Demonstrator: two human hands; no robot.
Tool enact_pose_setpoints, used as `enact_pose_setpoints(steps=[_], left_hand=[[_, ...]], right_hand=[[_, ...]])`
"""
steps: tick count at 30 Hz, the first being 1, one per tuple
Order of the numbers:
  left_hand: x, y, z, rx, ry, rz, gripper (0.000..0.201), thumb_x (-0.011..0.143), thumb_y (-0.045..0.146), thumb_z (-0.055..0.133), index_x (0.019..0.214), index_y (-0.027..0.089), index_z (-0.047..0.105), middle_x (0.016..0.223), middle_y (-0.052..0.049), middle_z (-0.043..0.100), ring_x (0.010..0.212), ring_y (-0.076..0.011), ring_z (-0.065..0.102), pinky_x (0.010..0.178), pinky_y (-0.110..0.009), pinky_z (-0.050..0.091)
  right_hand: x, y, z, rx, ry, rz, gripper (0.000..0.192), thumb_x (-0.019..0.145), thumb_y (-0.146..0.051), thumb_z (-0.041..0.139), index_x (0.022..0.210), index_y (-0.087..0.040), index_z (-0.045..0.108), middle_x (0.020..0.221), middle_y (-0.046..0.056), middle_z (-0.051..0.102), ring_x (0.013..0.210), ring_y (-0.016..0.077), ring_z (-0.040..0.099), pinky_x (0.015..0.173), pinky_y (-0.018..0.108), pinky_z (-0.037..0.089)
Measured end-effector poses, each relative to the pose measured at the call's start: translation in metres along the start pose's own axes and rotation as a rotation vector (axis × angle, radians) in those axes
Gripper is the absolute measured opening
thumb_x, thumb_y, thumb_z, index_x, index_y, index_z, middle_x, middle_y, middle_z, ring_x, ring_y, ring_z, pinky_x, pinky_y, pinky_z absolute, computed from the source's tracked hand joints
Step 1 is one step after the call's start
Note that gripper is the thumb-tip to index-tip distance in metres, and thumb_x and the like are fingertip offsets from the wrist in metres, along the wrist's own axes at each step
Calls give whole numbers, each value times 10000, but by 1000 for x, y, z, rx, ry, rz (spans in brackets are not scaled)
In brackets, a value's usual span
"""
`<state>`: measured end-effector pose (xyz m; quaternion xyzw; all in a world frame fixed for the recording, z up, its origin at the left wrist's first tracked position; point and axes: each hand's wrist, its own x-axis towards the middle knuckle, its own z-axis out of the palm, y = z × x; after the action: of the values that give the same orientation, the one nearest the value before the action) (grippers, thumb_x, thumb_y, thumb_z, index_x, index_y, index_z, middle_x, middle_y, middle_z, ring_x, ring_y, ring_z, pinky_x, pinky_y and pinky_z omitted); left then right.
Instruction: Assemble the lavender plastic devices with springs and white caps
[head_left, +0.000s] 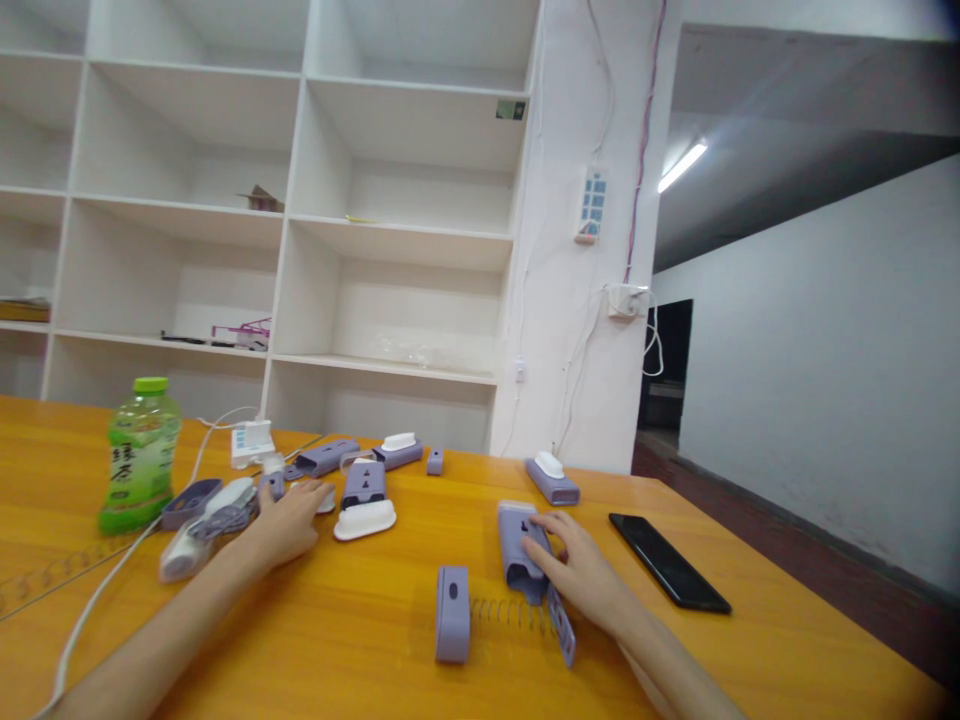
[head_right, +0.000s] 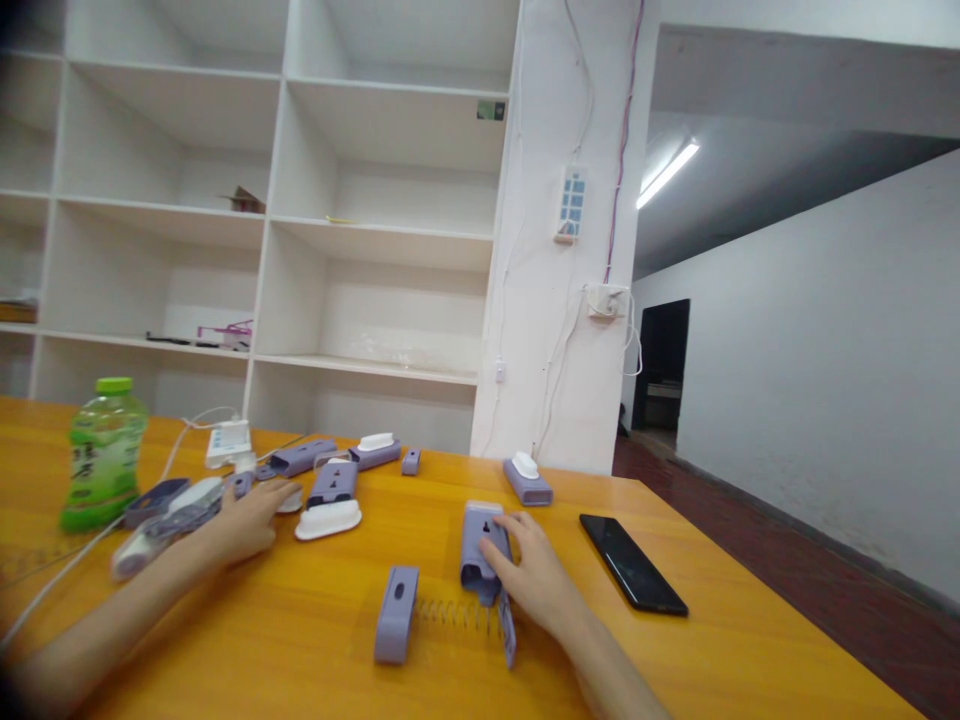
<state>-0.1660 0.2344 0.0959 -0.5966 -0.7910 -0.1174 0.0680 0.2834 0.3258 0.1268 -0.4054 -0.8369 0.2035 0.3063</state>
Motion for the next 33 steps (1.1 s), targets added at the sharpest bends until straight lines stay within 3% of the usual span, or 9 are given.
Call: enact_pose_setpoints(steps=[4, 7, 11, 14, 17, 21, 25, 30, 33], left_hand=[[2, 7, -1, 2, 19, -3, 571, 754, 32, 434, 1271, 183, 621, 1319, -194, 603, 1257, -410, 519, 1053, -772, 161], [-1, 25, -16, -3, 69, 28, 583, 790, 36, 427, 1336, 186, 565, 1328, -172, 587, 1261, -365, 516, 1090, -655, 250], [-30, 76, -46, -292, 125, 366, 343, 955, 285, 464, 1276, 254, 584, 1379, -85, 561, 1303, -277, 479, 1106, -421, 355], [-65, 123, -59, -621, -81, 520, 451, 939, 501, 552, 1354, 330, 513, 1391, -31, 551, 1259, -243, 519, 1101, -363, 388], [-89, 155, -58, -668, -274, 623, 769, 743, 630, 744, 1406, 369, 455, 1420, -28, 516, 1261, -279, 506, 1095, -388, 393], [-94, 162, -52, -592, -234, 601, 752, 688, 696, 744, 1286, 297, 522, 1284, -75, 569, 1134, -290, 542, 991, -391, 430], [-96, 160, -51, -501, -171, 745, 663, 654, 759, 707, 1044, 245, 556, 1044, -69, 635, 915, -265, 577, 889, -366, 417], [-106, 177, -45, -317, -94, 918, 329, 952, 523, 479, 782, 243, 506, 645, -9, 617, 545, -184, 491, 846, -412, 359], [-109, 186, -42, -279, -78, 985, 307, 1012, 417, 369, 804, 247, 518, 631, -13, 635, 499, -179, 473, 754, -391, 357]], right_hand=[[0, 5, -2, 12, -30, 10, 549, 861, -556, 638, 1291, -216, 619, 1350, 110, 562, 1249, 296, 528, 981, 391, 486], [1, -2, -4, -37, 53, -10, 464, 888, -514, 619, 1231, -202, 639, 1279, 110, 591, 1212, 287, 547, 1021, 401, 451], [-2, -32, -13, -78, 172, -66, 272, 961, -440, 531, 1004, -209, 666, 1041, 78, 630, 1022, 248, 606, 870, 353, 485], [-9, -60, -20, -49, 119, -160, 276, 989, -417, 498, 864, -217, 641, 913, 41, 614, 870, 205, 607, 767, 314, 469], [-16, -78, -19, -42, 48, -249, 283, 989, -393, 518, 798, -215, 625, 897, 26, 597, 867, 185, 594, 808, 304, 451], [-19, -82, -11, -96, 60, -241, 331, 994, -396, 512, 735, -210, 602, 842, 19, 579, 786, 171, 574, 721, 289, 427], [-16, -74, -15, -137, 137, -201, 446, 1013, -438, 468, 635, -206, 520, 726, 3, 535, 669, 152, 528, 640, 282, 385], [-12, -67, -25, -149, 273, -179, 493, 1030, -450, 421, 606, -209, 489, 666, 5, 515, 632, 152, 508, 632, 291, 364], [-11, -66, -25, -155, 295, -173, 492, 1033, -455, 406, 624, -211, 528, 671, 15, 532, 638, 158, 514, 642, 298, 369]])
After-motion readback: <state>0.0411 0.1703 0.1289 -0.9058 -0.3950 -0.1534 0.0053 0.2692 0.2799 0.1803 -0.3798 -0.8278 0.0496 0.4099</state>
